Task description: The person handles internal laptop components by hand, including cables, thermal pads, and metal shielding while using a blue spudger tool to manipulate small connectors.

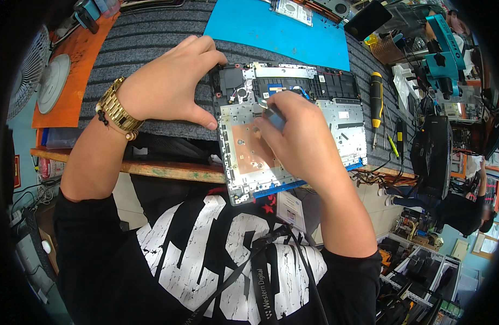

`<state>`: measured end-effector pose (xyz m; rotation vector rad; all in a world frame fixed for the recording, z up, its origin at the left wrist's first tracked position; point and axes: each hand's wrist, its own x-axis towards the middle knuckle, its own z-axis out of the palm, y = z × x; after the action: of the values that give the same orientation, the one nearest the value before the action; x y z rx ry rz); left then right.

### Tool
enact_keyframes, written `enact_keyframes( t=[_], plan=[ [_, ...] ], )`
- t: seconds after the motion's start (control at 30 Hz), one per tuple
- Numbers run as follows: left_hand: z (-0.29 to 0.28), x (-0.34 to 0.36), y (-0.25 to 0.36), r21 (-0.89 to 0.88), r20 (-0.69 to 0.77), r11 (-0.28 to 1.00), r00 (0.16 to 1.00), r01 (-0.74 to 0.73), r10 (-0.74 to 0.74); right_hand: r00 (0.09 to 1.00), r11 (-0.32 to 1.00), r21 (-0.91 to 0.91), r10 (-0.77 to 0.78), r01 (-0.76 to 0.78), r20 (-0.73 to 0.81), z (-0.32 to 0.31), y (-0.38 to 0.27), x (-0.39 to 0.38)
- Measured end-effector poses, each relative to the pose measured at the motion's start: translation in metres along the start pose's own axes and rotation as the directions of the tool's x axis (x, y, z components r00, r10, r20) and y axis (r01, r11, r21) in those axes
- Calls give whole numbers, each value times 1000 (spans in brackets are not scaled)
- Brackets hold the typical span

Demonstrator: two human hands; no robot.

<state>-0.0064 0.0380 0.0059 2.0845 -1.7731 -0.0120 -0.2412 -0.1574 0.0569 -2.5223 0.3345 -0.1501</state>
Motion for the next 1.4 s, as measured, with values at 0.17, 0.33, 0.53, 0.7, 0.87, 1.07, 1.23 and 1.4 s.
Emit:
enact_keyframes(
  t=[0.17, 0.33, 0.53, 0.7, 0.87, 1.07, 1.23, 1.4],
  plan=[
    [0, 0, 0, -9, 3, 1000, 1000, 8, -8, 981, 972, 137, 190, -193, 36, -3, -9, -6],
    [1, 0, 1, 0, 4, 1000, 1000, 6, -6, 991, 954, 272, 136, -127, -15, 0, -4, -15],
    [2, 0, 3, 4, 5, 1000, 1000, 2, -2, 994, 991, 98, 79, -86, 78, -12, 1, -19],
    [4, -1, 6, 31, -1, 1000, 1000, 1, -1, 994, 955, 284, 99, -83, -41, -6, -5, -34],
    [3, -1, 6, 16, 13, 1000, 1000, 6, -6, 996, 996, 40, -84, 84, 11, -9, -4, -35],
    [3, -2, 7, 17, 7, 1000, 1000, -1, 1, 990, 990, 1, -142, 142, 28, 6, -23, -40],
    [4, -3, 11, 40, -10, 999, 1000, -4, 5, 986, 982, -99, -164, 164, 9, 25, -37, -39],
    [5, -4, 14, 67, -25, 998, 1000, -8, 10, 988, 974, -164, -156, 154, 2, 31, -39, -36]
  ],
)
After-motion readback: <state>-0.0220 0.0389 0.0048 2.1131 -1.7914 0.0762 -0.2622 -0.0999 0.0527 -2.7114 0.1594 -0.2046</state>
